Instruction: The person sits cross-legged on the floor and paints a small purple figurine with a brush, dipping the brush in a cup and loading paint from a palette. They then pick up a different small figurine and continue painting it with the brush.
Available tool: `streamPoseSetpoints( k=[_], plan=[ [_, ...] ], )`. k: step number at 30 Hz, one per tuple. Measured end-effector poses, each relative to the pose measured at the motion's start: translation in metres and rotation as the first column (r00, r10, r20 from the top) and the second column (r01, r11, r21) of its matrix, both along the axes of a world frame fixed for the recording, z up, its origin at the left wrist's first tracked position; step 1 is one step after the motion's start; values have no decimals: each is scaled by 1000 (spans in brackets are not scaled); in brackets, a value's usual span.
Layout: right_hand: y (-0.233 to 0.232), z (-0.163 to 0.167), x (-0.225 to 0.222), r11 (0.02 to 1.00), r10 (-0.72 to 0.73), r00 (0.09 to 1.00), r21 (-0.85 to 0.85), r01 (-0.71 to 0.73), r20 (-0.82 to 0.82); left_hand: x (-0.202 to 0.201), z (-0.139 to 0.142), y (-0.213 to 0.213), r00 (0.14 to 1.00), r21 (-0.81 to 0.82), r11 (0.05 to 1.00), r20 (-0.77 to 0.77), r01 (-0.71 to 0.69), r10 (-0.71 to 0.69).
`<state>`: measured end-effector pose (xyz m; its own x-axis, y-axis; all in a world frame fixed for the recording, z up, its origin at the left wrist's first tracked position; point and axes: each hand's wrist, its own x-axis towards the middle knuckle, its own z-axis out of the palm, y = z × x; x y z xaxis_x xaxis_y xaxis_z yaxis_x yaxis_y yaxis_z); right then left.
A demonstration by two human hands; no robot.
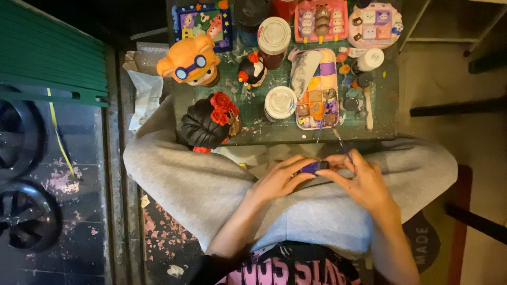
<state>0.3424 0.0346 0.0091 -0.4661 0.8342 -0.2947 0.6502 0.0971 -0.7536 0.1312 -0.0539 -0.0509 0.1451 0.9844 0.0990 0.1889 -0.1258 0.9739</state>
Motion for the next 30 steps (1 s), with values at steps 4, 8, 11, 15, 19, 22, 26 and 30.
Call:
streamPoseSetpoints(
  k=[4,8,11,15,19,22,26,30],
  plan=[
    [-1,-7,1,997,10,992,83,1,-128,-7,4,1,1000,-14,1000,21,22,-22],
    [-1,-16,7,998,54,910,-13,-65,-411,-12,9,1,1000,-40,999,11,28,-27],
    [0,-21,11,999,23,928,-31,-37,-371,-13,12,3,999,-42,998,-14,37,-38],
    [2,-22,14,998,25,936,-50,-46,-350,-13,15,4,999,-41,999,-19,34,-35],
    [1,-22,15,998,1,950,-60,-20,-313,-14,16,5,999,-23,999,-8,32,-32],
    [-1,-23,12,998,-7,962,-63,-11,-274,-15,18,5,998,-31,998,-38,52,-54],
    [-3,-22,5,995,-79,995,-58,76,-57,-14,22,4,997,15,999,-75,36,-34],
    [-3,-15,0,965,-241,963,-137,225,-121,-14,23,4,995,-12,999,-99,31,-32]
  ],
)
